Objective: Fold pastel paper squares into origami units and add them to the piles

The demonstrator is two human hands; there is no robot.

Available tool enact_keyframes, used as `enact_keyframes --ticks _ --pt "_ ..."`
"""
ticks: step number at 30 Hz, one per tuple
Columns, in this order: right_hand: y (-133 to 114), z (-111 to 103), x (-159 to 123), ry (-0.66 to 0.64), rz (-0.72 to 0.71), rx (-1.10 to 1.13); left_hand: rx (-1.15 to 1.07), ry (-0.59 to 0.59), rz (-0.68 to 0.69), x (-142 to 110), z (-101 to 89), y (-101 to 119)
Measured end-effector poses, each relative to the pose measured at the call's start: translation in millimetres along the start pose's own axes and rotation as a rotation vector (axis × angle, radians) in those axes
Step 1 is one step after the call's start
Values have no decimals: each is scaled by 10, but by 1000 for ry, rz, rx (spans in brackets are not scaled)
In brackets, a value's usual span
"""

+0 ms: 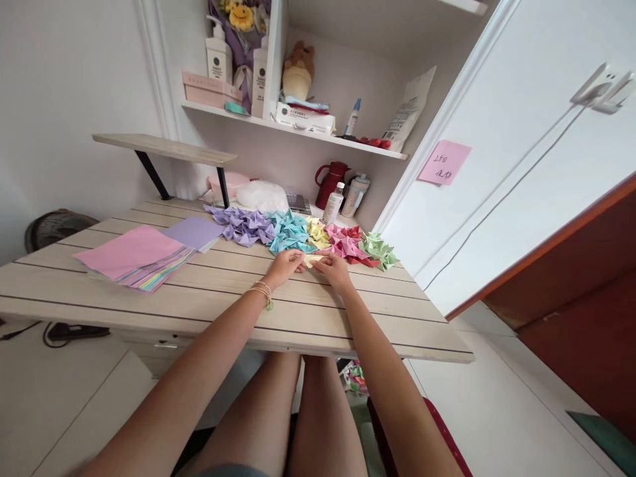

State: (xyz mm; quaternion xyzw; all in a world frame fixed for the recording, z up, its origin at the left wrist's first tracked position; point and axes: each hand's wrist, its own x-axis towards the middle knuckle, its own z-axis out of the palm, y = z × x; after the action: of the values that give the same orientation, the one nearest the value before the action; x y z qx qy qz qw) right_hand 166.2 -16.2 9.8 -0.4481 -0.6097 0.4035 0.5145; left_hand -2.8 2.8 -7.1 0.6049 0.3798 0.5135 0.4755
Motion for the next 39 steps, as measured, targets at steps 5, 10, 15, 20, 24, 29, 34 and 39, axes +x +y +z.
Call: enact_keyframes --ticks 5,10,15,20,24,29,34,39 --pt "50 -3 40 -37 -64 -29 17 -2 58 16 -10 -38" --pt "70 -6 75 -58 -133 -142 -14 -43 44 38 -11 -61" --pt "62 44 43 36 -93 -75 -71 -108 -21 -1 15 -18" --pt "9 91 6 47 -74 -98 -123 -94 -37 -27 32 0" --pt "-2 89 21 -8 -125 -163 -132 -65 -37 -26 28 -4" --pt "77 92 57 -42 -116 -35 -137 -38 -47 -23 23 5" --pt "120 87 48 67 -53 -7 -152 -59 -26 -14 35 4" --pt "62 101 40 144 -1 -21 -149 -54 -3 -30 44 14"
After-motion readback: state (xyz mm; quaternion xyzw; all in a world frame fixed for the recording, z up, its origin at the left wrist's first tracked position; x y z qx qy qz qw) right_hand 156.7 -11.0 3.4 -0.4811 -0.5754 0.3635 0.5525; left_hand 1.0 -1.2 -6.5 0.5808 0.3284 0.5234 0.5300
